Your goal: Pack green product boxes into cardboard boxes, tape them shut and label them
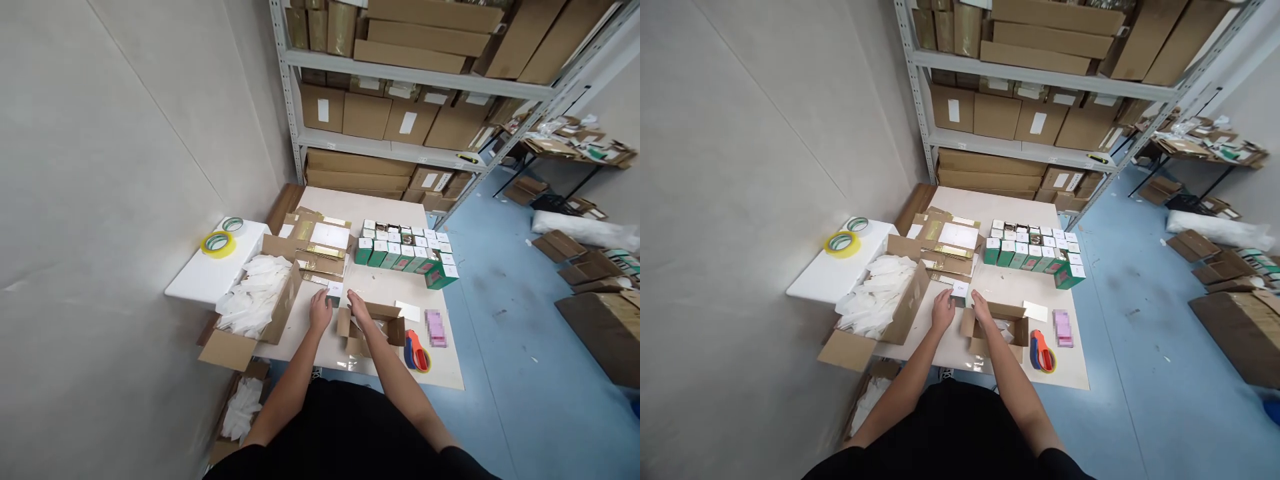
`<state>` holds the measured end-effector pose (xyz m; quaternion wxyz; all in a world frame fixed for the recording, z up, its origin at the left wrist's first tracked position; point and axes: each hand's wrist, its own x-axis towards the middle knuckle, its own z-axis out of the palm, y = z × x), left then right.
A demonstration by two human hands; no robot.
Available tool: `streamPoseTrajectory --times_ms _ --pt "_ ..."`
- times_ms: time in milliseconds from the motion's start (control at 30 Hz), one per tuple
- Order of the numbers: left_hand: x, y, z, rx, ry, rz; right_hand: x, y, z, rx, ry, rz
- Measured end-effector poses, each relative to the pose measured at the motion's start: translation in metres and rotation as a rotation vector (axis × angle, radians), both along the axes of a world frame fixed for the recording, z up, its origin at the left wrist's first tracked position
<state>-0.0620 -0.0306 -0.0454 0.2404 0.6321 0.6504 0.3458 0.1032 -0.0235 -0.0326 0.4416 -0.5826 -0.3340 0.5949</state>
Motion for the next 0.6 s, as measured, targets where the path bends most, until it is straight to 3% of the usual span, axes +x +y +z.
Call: streamPoseTrajectory --times_ms 167,367,467,600 --pt "-0.023 0.035 -0.003 -0.209 -0.153 0.008 -0.052 0.003 -0.018 -0.035 0.088 0.007" --pt "-0.051 0.035 -0.012 -0.248 -0.113 0.11 -0.089 -0.002 -0.035 -0.056 0.11 0.102" --pt "-0.063 0.032 -0.002 -0.259 -0.063 0.12 -0.096 -0.001 -0.04 -0.066 0.062 0.075" --pt "-0.074 0.028 0.028 -0.158 -0.028 0.126 -0.094 0.004 -0.044 -0.022 -0.024 0.092"
